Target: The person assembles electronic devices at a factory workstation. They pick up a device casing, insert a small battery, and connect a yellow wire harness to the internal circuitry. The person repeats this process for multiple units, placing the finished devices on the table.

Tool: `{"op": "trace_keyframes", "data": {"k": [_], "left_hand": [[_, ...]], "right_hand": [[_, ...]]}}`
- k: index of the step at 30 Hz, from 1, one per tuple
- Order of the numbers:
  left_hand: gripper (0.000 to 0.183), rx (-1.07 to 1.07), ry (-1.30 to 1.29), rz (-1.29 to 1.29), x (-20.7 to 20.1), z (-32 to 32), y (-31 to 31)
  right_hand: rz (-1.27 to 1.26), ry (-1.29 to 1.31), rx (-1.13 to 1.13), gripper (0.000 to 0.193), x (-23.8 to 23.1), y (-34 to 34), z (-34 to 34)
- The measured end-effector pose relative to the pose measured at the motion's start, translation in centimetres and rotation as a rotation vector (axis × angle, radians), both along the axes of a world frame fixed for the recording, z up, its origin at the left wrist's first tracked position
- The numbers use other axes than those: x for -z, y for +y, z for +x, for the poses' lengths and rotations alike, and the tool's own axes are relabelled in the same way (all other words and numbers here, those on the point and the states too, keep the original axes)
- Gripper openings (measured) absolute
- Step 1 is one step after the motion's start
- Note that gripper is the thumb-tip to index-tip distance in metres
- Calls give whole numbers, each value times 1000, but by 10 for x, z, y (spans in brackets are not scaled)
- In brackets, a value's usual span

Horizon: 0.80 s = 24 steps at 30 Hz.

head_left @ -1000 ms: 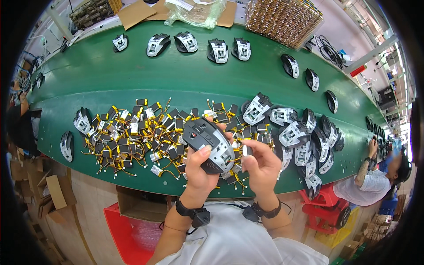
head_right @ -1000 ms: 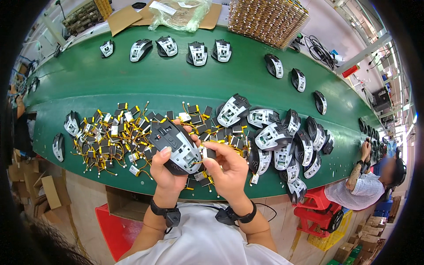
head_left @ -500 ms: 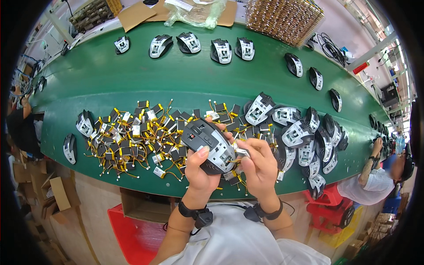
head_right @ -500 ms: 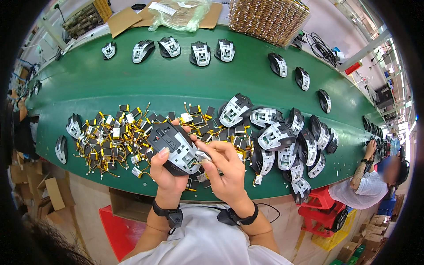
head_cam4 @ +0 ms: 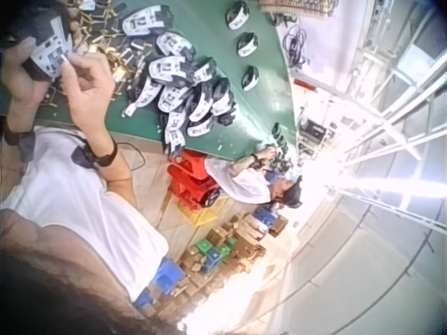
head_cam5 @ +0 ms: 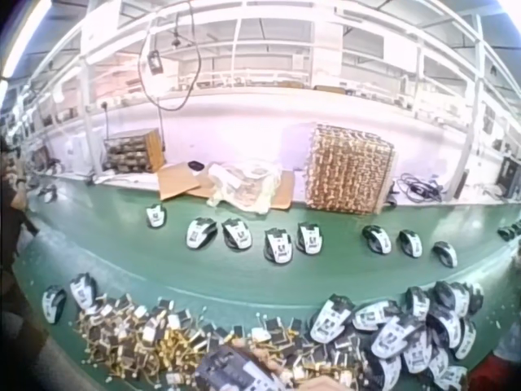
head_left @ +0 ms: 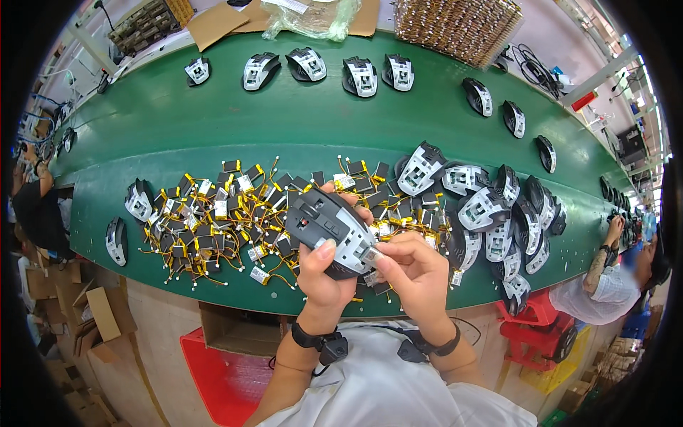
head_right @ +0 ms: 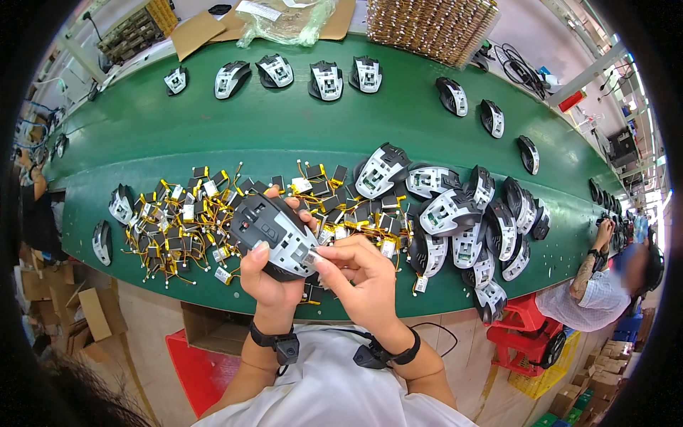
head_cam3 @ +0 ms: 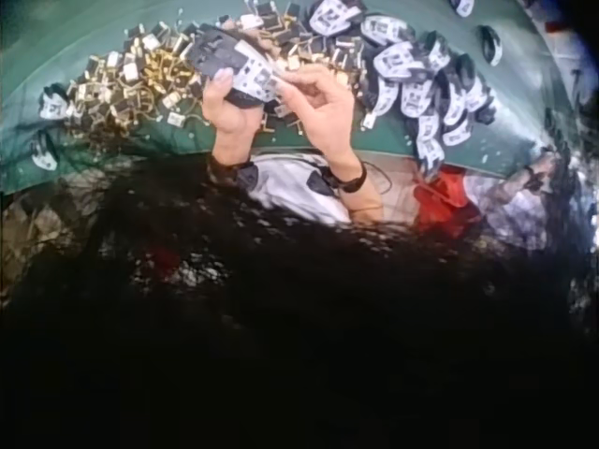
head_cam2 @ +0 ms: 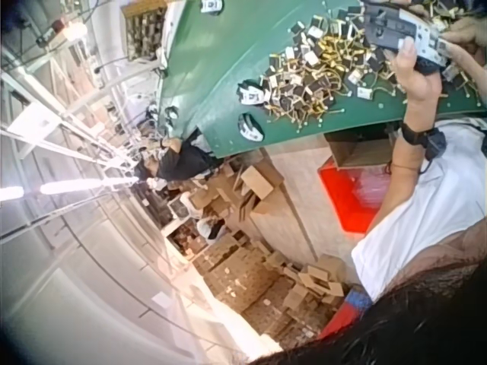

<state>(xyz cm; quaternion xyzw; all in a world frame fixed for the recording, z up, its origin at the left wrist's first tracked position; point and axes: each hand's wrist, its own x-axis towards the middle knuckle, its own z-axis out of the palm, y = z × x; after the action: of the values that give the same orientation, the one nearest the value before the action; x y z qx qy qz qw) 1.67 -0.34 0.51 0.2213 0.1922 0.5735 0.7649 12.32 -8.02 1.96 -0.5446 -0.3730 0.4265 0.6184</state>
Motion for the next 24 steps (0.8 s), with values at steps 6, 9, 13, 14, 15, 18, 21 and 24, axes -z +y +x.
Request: {"op": "trace_keyframes", "data": {"k": [6,9,13,14,15,18,21,24], "left_hand": [[91,-10,23,118,-2,1,-6],[90,-12,29,125,-2,0,-7],[90,35,-89,115,5,-1,-6],[90,42,-91,97,4,-1,-5],[90,49,-94,78,2,-1,-5],[89,-19,87,141,-5,4,-10],[89,8,80,120,-6,4,-9],[89,24,32,126,1,2,-6]], "right_hand": [[-94,452,-116,12,-2,-5,9],[-104,436,-132,11,-7,-8,7],[-73,472,-130,9,-1,-11,5],[-77,463,-123,9,1,-11,4],[-80,454,-116,9,2,-11,3],[-66,411,-107,10,1,-10,4],[-80,471,-113,11,0,-8,7],[-141,499,-115,12,-4,-7,8]]}}
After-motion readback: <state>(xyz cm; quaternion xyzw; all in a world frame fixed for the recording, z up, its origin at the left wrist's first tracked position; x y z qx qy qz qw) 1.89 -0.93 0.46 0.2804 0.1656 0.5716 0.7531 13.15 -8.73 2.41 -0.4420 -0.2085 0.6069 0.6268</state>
